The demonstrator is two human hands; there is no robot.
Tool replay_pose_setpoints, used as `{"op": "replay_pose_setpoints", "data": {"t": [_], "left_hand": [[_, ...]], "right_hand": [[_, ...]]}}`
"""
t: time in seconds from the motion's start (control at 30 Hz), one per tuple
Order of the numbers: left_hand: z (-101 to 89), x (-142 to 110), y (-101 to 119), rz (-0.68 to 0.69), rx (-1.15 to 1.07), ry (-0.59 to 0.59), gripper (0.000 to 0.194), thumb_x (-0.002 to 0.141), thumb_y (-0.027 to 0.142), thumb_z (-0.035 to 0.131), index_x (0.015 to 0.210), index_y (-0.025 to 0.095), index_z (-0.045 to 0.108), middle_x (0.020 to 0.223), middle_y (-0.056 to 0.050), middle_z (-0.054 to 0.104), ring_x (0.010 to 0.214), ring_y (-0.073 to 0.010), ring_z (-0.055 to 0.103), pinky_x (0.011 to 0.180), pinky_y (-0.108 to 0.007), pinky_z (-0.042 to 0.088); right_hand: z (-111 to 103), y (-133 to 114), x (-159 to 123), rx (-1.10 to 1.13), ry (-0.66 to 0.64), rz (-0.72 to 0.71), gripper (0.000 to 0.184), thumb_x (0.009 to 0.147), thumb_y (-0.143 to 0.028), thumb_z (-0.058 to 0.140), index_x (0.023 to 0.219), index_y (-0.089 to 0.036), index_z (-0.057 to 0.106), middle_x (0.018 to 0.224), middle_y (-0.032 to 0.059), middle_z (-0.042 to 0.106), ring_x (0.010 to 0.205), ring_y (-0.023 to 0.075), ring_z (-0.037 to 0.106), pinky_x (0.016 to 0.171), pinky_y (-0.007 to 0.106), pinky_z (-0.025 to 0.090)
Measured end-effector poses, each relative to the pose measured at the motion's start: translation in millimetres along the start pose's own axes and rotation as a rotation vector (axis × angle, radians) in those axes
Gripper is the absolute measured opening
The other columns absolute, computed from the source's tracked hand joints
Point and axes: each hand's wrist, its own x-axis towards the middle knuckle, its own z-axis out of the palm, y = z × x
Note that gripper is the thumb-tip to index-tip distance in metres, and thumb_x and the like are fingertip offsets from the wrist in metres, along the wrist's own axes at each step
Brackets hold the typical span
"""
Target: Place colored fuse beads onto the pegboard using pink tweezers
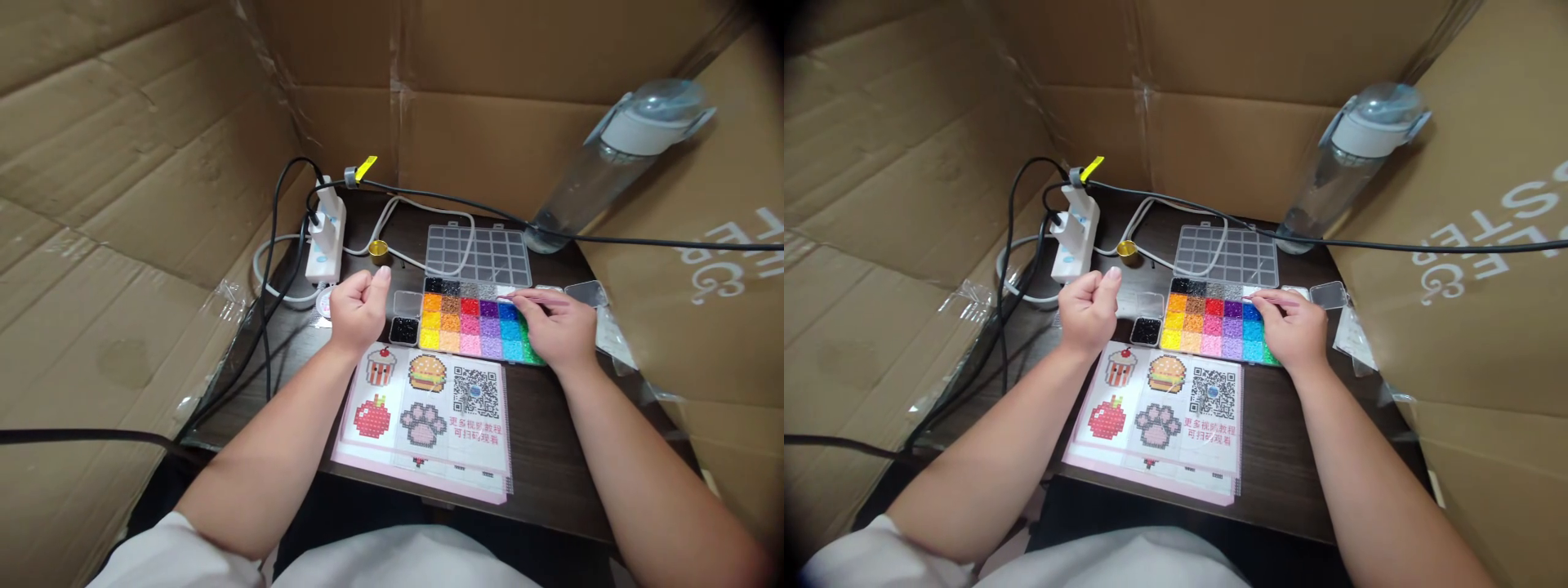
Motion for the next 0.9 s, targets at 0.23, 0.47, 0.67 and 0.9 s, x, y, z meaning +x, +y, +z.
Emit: {"op": "replay_pose_setpoints", "data": {"t": [0.23,0.47,0.67,0.9], "left_hand": [[0.5,0.0,-0.6,0.009,-0.014,-0.004,0.054,0.088,0.039,0.057,0.051,0.019,0.025,0.045,0.006,0.028,0.044,-0.0062,0.025,0.043,-0.028,0.022],[0.8,-0.5,-2.1,-0.007,-0.029,-0.002,0.054,0.088,0.04,0.058,0.05,0.019,0.026,0.045,0.005,0.03,0.044,-0.0061,0.027,0.044,-0.028,0.023],[1.4,0.0,0.4,-0.021,-0.015,0.001,0.054,0.088,0.041,0.057,0.05,0.019,0.026,0.044,0.005,0.031,0.043,-0.0064,0.028,0.043,-0.027,0.024],[-2.3,3.4,-0.6,-0.032,0.026,0.015,0.054,0.087,0.04,0.059,0.05,0.019,0.026,0.043,0.005,0.03,0.042,-0.0065,0.028,0.043,-0.028,0.022]], "right_hand": [[0.3,2.1,-1.1,0.027,-0.02,-0.04,0.011,0.081,-0.025,0.067,0.081,-0.022,0.077,0.084,0.0041,0.077,0.082,0.0204,0.073,0.079,0.034,0.057],[-0.3,-1.1,-1.0,0.031,0.025,-0.038,0.01,0.08,-0.025,0.067,0.081,-0.022,0.077,0.083,0.0045,0.077,0.082,0.0204,0.073,0.079,0.035,0.058],[1.4,1.3,0.8,0.048,0.051,0.0,0.011,0.079,-0.026,0.068,0.079,-0.02,0.077,0.083,0.006,0.077,0.08,0.0211,0.073,0.078,0.036,0.058],[2.5,2.3,5.8,0.109,0.033,0.05,0.015,0.08,-0.028,0.066,0.08,-0.018,0.077,0.086,0.0082,0.078,0.083,0.0215,0.073,0.08,0.036,0.058]]}}
